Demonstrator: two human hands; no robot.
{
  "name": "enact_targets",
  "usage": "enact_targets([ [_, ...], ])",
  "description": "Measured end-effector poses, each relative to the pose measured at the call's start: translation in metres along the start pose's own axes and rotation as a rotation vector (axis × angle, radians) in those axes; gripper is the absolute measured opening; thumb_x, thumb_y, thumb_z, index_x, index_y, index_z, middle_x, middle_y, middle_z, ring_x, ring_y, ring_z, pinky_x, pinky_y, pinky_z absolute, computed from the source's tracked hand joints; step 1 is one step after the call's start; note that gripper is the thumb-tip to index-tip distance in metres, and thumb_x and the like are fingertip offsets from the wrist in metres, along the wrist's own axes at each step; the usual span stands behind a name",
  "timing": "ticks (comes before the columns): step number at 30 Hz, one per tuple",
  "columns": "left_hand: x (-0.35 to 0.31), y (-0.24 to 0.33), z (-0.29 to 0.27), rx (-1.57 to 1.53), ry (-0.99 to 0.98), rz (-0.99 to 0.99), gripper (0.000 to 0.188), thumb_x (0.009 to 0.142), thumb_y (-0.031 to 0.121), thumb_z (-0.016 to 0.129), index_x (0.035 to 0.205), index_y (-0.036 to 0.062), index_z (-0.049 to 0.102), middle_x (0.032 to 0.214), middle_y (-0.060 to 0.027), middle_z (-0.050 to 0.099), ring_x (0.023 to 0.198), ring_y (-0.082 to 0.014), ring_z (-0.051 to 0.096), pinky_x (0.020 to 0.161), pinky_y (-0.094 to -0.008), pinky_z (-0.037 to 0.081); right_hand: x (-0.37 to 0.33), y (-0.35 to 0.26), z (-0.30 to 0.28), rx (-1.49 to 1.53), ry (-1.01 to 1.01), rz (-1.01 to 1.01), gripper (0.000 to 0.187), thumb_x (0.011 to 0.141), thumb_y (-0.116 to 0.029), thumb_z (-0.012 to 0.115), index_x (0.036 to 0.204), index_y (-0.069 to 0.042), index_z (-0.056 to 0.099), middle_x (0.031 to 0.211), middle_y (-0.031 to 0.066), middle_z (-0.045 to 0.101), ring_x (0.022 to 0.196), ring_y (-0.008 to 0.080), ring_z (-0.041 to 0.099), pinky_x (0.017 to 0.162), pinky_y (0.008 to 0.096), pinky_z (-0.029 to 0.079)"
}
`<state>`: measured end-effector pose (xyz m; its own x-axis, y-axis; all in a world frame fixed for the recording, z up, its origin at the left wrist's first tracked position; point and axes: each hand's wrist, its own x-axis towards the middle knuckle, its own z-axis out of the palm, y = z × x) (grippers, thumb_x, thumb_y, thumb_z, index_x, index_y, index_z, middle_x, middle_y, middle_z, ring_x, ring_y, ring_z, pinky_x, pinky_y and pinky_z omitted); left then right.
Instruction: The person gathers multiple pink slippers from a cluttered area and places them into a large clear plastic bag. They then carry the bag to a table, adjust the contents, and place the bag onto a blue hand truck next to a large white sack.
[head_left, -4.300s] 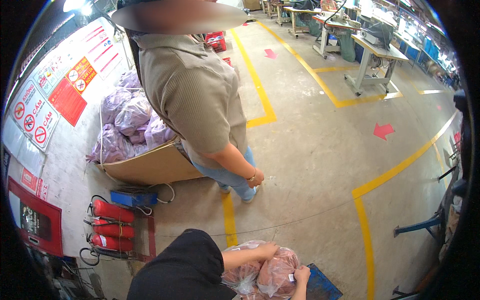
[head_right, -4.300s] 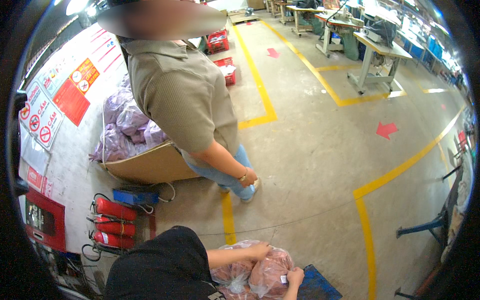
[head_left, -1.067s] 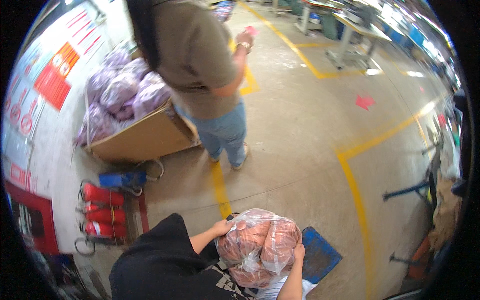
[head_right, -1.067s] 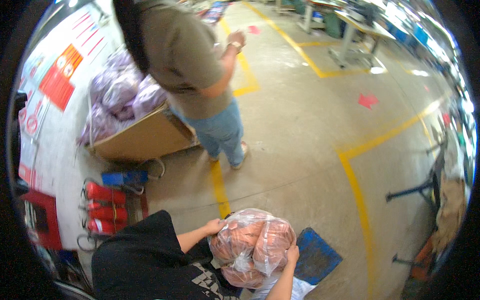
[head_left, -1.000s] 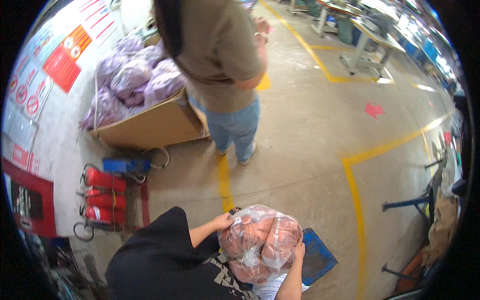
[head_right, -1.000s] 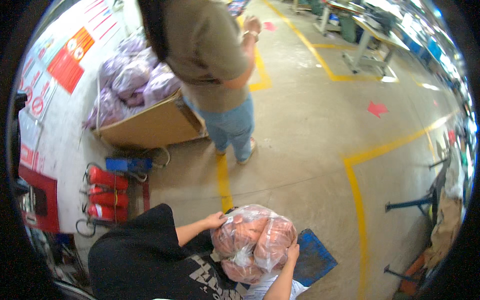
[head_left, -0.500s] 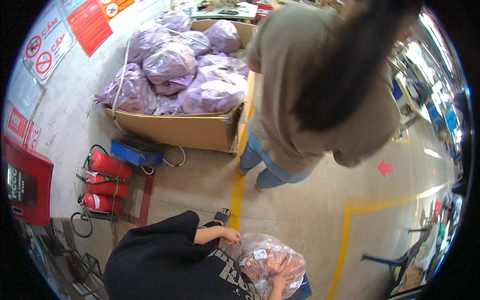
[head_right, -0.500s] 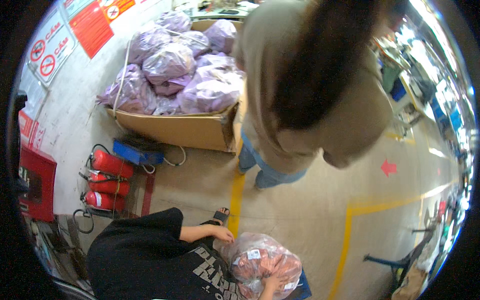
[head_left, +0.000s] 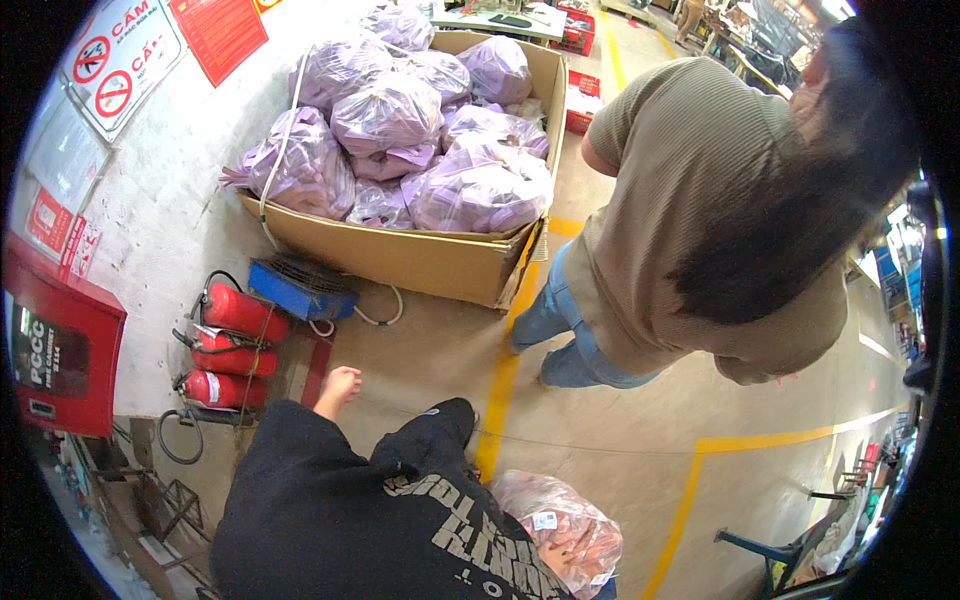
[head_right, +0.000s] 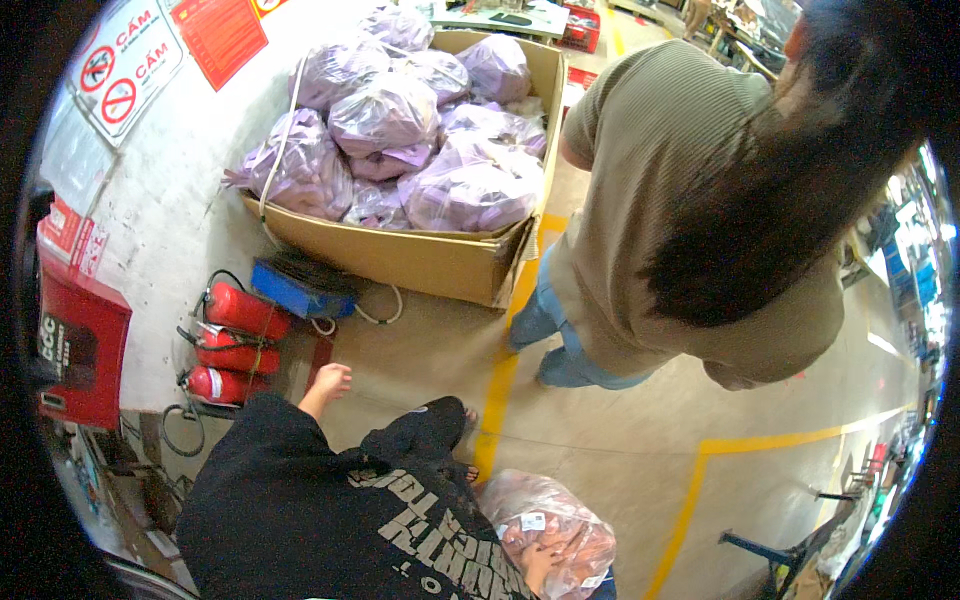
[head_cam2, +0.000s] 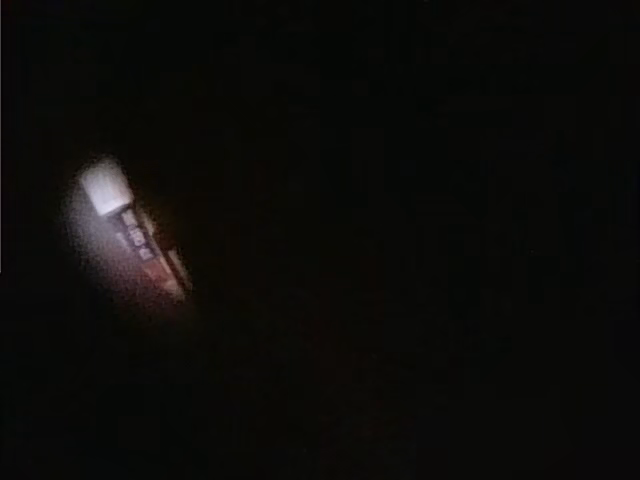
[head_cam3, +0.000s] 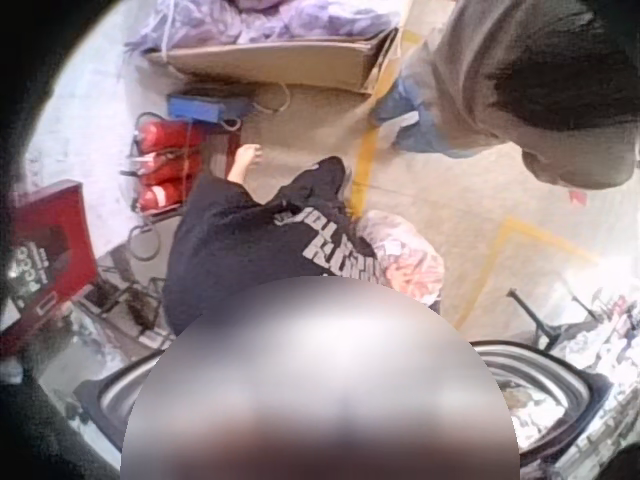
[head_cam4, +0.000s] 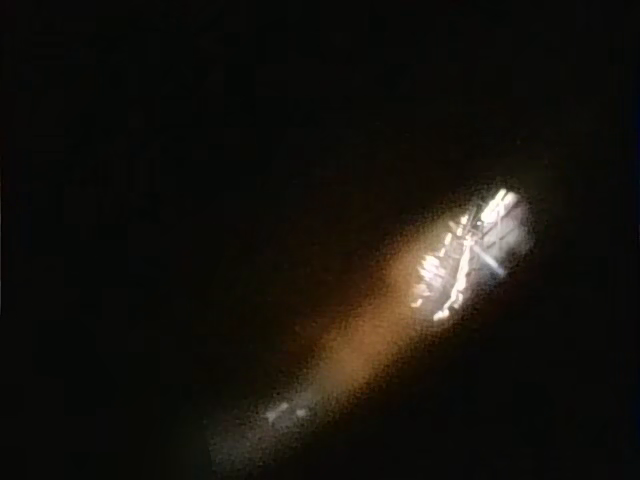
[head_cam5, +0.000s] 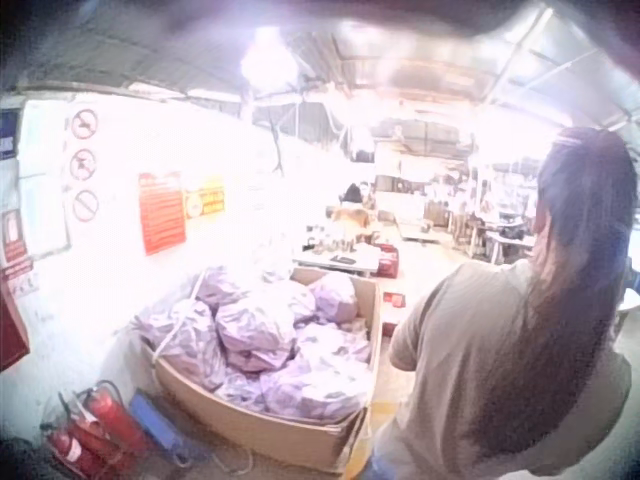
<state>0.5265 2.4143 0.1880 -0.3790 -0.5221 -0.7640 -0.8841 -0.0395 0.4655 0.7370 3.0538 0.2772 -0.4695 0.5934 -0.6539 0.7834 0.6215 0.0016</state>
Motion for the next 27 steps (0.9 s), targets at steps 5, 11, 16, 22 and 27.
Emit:
enact_targets([
  [5, 0.007, 0.100, 0.044, 0.393, 0.114, 0.457, 0.052, 0.081, 0.012, 0.063, 0.133, 0.0169, 0.061, 0.111, -0.0177, 0.072, 0.106, -0.0334, 0.068, 0.094, -0.0415, 0.052, 0.004, -0.070, -0.003, 0.039, 0.029, -0.002, 0.118, 0.075, -0.042, 0.078, 0.161, -0.018, -0.001, 0.161, 0.0354, 0.008, 0.144, 0.0514, 0.025, 0.109, 0.0590, 0.039],
  [11, 0.022, 0.431, 0.045, 0.842, 0.174, 0.728, 0.091, 0.084, 0.021, 0.059, 0.161, 0.0287, 0.013, 0.112, -0.0250, 0.069, 0.106, -0.0353, 0.069, 0.091, -0.0488, 0.052, 0.015, -0.139, -0.010, 0.037, 0.024, 0.050, 0.118, 0.076, -0.040, 0.077, 0.161, -0.017, -0.001, 0.160, 0.0356, 0.010, 0.142, 0.0506, 0.029, 0.108, 0.0570, 0.040],
  [16, 0.041, 0.619, 0.036, 0.968, 0.314, 0.738, 0.085, 0.083, 0.017, 0.055, 0.160, 0.0320, 0.022, 0.138, -0.0148, 0.061, 0.128, -0.0293, 0.059, 0.104, -0.0489, 0.046, 0.024, -0.158, -0.013, 0.065, 0.016, 0.097, 0.118, 0.076, -0.040, 0.077, 0.161, -0.016, -0.002, 0.160, 0.0358, 0.010, 0.141, 0.0500, 0.033, 0.108, 0.0554, 0.042],
  [22, 0.077, 0.543, 0.058, 1.017, 0.268, 0.845, 0.034, 0.081, 0.016, 0.056, 0.103, -0.0003, 0.075, 0.116, -0.0218, 0.070, 0.111, -0.0337, 0.069, 0.089, -0.0501, 0.053, 0.012, -0.106, 0.013, 0.215, 0.025, 0.230, 0.118, 0.076, -0.038, 0.077, 0.161, -0.016, -0.002, 0.160, 0.0360, 0.012, 0.139, 0.0492, 0.037, 0.107, 0.0535, 0.043],
  [27, 0.078, 0.313, 0.095, 1.272, -0.546, 0.138, 0.009, 0.086, 0.013, 0.070, 0.088, 0.0084, 0.078, 0.083, -0.0086, 0.074, 0.072, -0.0243, 0.069, 0.062, -0.0430, 0.056, -0.011, -0.023, 0.076, 0.410, -0.042, 0.485, 0.117, 0.076, -0.037, 0.076, 0.161, -0.015, -0.002, 0.160, 0.0361, 0.012, 0.138, 0.0486, 0.040, 0.107, 0.0518, 0.045],
])
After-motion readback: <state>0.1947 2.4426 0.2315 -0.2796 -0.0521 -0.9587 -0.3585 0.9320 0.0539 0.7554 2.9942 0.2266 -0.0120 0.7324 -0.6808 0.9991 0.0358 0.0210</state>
